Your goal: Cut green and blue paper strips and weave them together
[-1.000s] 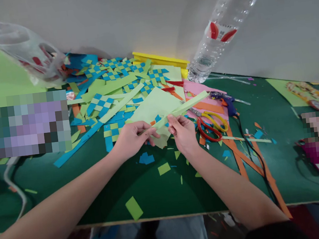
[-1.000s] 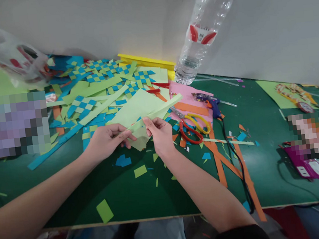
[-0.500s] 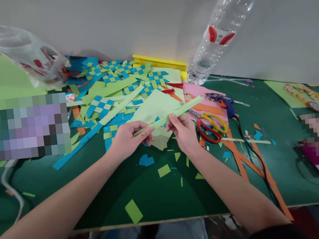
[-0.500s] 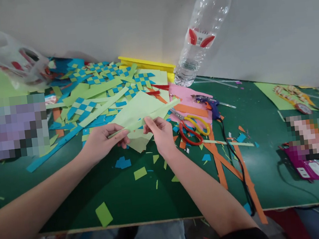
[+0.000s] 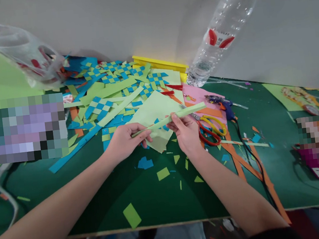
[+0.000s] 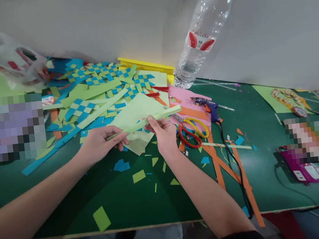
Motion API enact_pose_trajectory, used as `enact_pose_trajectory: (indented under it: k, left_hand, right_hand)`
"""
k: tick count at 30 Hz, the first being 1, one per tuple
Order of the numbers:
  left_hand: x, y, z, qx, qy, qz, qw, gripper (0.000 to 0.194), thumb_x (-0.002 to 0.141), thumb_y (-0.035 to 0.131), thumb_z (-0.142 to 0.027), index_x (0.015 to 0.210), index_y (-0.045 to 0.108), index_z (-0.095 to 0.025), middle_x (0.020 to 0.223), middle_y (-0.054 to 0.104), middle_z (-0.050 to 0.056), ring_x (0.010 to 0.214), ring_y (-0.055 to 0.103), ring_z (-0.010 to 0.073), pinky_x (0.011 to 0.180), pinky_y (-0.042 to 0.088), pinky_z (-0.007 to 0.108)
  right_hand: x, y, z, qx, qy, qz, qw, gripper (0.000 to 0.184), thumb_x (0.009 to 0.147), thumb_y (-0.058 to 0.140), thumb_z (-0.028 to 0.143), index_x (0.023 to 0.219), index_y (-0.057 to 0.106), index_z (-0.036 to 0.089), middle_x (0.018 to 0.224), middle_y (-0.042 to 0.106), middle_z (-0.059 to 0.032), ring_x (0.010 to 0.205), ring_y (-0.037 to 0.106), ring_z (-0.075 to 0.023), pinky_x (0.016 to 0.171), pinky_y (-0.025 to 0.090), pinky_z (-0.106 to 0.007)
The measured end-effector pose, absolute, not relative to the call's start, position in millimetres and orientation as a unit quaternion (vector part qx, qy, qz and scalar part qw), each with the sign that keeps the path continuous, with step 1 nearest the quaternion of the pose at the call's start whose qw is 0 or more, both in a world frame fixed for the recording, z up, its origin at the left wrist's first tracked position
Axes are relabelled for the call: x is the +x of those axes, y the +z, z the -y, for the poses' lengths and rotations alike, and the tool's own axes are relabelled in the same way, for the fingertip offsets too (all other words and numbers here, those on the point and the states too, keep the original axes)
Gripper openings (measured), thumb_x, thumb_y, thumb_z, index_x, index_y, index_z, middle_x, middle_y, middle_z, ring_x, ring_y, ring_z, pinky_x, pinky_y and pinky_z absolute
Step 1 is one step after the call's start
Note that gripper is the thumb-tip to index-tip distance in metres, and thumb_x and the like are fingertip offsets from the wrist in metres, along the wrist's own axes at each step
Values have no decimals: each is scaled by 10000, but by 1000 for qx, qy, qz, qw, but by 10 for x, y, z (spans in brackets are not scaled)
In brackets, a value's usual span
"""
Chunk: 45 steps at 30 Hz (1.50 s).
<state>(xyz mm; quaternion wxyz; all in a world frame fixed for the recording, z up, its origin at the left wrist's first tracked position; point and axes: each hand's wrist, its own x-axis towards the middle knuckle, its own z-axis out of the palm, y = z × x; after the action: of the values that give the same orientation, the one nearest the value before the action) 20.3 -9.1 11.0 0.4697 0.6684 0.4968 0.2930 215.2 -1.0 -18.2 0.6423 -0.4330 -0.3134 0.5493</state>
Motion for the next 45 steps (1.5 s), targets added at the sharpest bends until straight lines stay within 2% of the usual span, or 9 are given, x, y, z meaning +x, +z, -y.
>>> enact_pose_trajectory:
  k: [5, 11, 15, 22, 35, 45]
  left_hand:
    - [228, 136, 100, 686, 268, -498, 458, 295, 877, 587, -440, 768, 691, -186, 615, 694, 18, 534, 628, 117, 546, 487, 204]
    - [248, 135, 113, 696, 259, -494, 452, 281, 885, 576, -429, 769, 686, -198, 658, 716, 16, 551, 638, 118, 563, 489, 207]
    - [254, 134, 116, 710, 256, -492, 434, 271, 892, 572, -409, 767, 691, -201, 613, 696, 2, 534, 624, 106, 567, 484, 199]
    - [210, 118, 108, 711, 262, -494, 425, 292, 890, 569, -434, 774, 693, -196, 615, 690, 8, 534, 616, 109, 539, 464, 202]
    - [249, 158, 131, 731, 247, -481, 417, 261, 898, 565, -382, 771, 703, -200, 588, 681, -10, 502, 597, 94, 543, 468, 198]
    - [238, 32, 130, 806, 257, -410, 342, 201, 896, 579, -333, 793, 705, -214, 603, 686, -33, 533, 629, 92, 554, 469, 187]
  right_hand:
    - [2139, -168, 15, -443, 533, 308, 652, 203, 622, 829, 359, 713, 724, 212, 739, 750, -2, 642, 666, -126, 686, 601, -304]
    - [2137, -189, 11, -462, 512, 313, 653, 200, 638, 815, 364, 709, 709, 209, 730, 742, 0, 602, 640, -111, 667, 587, -295]
    - [2134, -183, 11, -469, 510, 305, 654, 197, 634, 817, 359, 690, 703, 208, 712, 737, 4, 567, 626, -106, 659, 584, -298]
    - [2217, -125, -34, -425, 528, 298, 672, 185, 646, 811, 368, 730, 736, 221, 730, 755, 8, 674, 689, -124, 698, 585, -278]
    - [2257, -141, -52, -457, 499, 273, 684, 224, 628, 817, 377, 683, 690, 200, 681, 726, 21, 612, 661, -111, 657, 563, -264]
    - [2263, -186, -67, -471, 487, 281, 679, 211, 632, 812, 351, 645, 674, 193, 661, 729, 14, 592, 660, -124, 642, 558, -277]
